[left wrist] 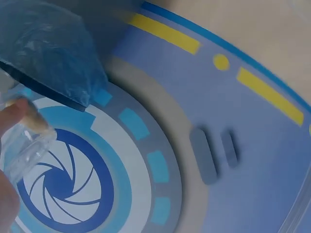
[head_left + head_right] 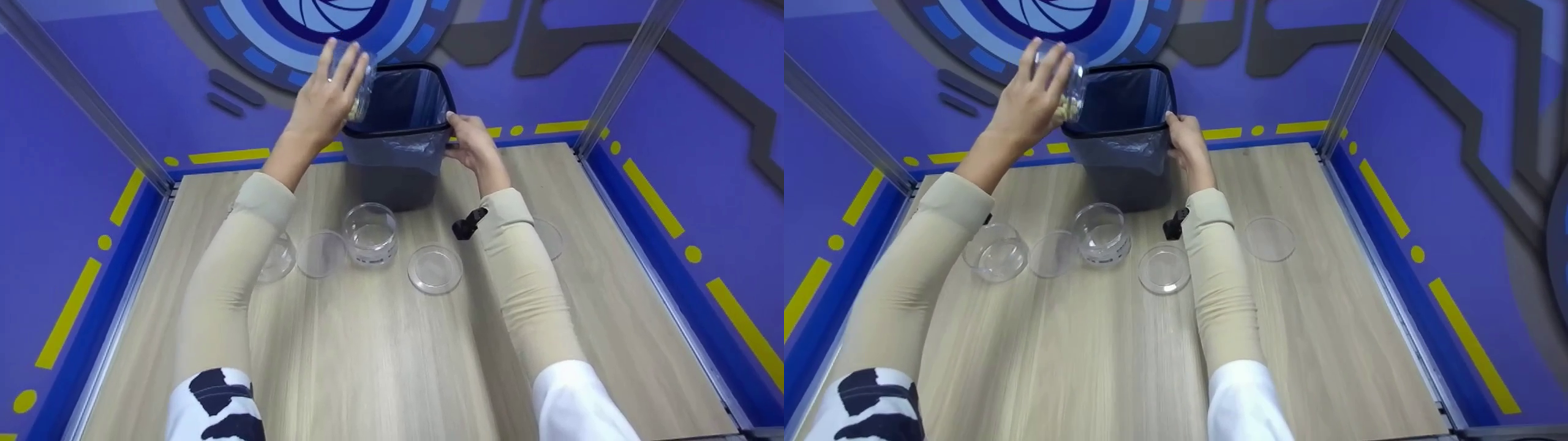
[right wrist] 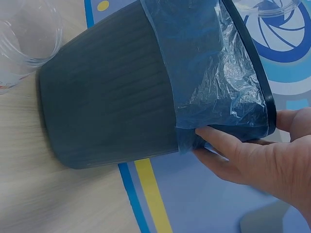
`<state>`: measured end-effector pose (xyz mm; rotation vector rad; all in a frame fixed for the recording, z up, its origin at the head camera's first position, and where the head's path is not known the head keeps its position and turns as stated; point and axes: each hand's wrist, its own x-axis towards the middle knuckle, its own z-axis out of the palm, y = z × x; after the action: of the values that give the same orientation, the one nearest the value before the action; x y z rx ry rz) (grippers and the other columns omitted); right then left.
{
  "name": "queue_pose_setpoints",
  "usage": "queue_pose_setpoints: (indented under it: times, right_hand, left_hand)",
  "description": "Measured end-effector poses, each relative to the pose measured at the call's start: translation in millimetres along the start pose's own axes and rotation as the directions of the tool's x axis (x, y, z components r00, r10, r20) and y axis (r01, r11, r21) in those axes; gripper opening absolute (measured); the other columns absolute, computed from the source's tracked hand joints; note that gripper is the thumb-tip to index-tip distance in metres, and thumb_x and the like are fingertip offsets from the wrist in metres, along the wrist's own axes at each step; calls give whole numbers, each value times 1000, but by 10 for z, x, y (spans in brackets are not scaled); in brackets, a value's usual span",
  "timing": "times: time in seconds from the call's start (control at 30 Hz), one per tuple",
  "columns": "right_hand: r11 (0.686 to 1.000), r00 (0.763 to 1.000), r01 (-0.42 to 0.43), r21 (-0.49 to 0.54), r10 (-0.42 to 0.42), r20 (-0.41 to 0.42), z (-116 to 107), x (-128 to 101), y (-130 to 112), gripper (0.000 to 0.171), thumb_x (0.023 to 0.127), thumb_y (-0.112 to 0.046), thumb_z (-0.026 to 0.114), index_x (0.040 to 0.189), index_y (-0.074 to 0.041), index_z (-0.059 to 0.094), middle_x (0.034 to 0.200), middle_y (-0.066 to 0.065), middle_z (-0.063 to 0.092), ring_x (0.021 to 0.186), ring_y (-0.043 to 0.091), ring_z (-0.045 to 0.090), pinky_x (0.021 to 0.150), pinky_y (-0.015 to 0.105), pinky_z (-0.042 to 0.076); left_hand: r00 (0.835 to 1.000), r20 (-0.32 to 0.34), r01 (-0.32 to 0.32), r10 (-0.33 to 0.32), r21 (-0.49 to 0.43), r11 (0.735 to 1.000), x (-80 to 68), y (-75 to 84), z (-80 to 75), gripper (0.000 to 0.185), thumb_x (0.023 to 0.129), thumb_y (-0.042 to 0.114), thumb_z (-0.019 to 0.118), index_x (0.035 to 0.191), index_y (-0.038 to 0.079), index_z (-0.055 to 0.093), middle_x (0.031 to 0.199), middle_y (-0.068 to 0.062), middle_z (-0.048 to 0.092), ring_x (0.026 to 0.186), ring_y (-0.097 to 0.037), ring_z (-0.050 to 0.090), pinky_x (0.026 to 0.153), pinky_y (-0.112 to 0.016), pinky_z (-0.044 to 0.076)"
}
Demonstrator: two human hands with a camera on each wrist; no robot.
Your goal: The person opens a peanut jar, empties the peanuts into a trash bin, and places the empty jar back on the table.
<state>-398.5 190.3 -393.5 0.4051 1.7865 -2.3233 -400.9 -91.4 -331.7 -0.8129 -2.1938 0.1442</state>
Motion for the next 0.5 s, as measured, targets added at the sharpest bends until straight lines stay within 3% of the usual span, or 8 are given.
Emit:
queue_pose_setpoints:
  times: [0.2,0.3,0.43,0.5]
  right_hand:
    - [1000,1000,-7,-30,7,-4,-4,-6,-5,47,109,-28,42,148,-1,43,115,10,49,119,32,55,110,48,44]
    - [999,1000,-16,-46,16,-4,2,-14,-12,47,109,-28,42,149,-2,43,116,9,49,125,34,52,112,49,42]
    - [999,1000,-12,-38,12,0,5,-23,-25,47,110,-27,41,148,0,43,114,9,48,119,31,53,111,48,43]
    - [1000,1000,-4,-27,4,-4,4,-23,-32,45,110,-27,40,146,1,44,112,9,48,113,29,54,110,48,45]
  left_hand:
    - [998,6,63,-63,-27,998,9,-13,-14,85,88,14,77,157,-2,29,159,-23,33,146,-49,27,119,-39,35]
    - [998,38,51,-51,2,999,20,-7,-22,86,89,16,77,158,-1,28,161,-23,32,147,-49,26,116,-39,39]
    - [997,28,78,-78,-17,997,35,18,-29,84,90,17,76,158,-1,29,161,-22,32,147,-49,26,114,-38,41]
    - [997,40,60,-60,-11,998,48,31,-31,86,89,16,77,158,-1,28,161,-22,31,147,-49,26,114,-39,41]
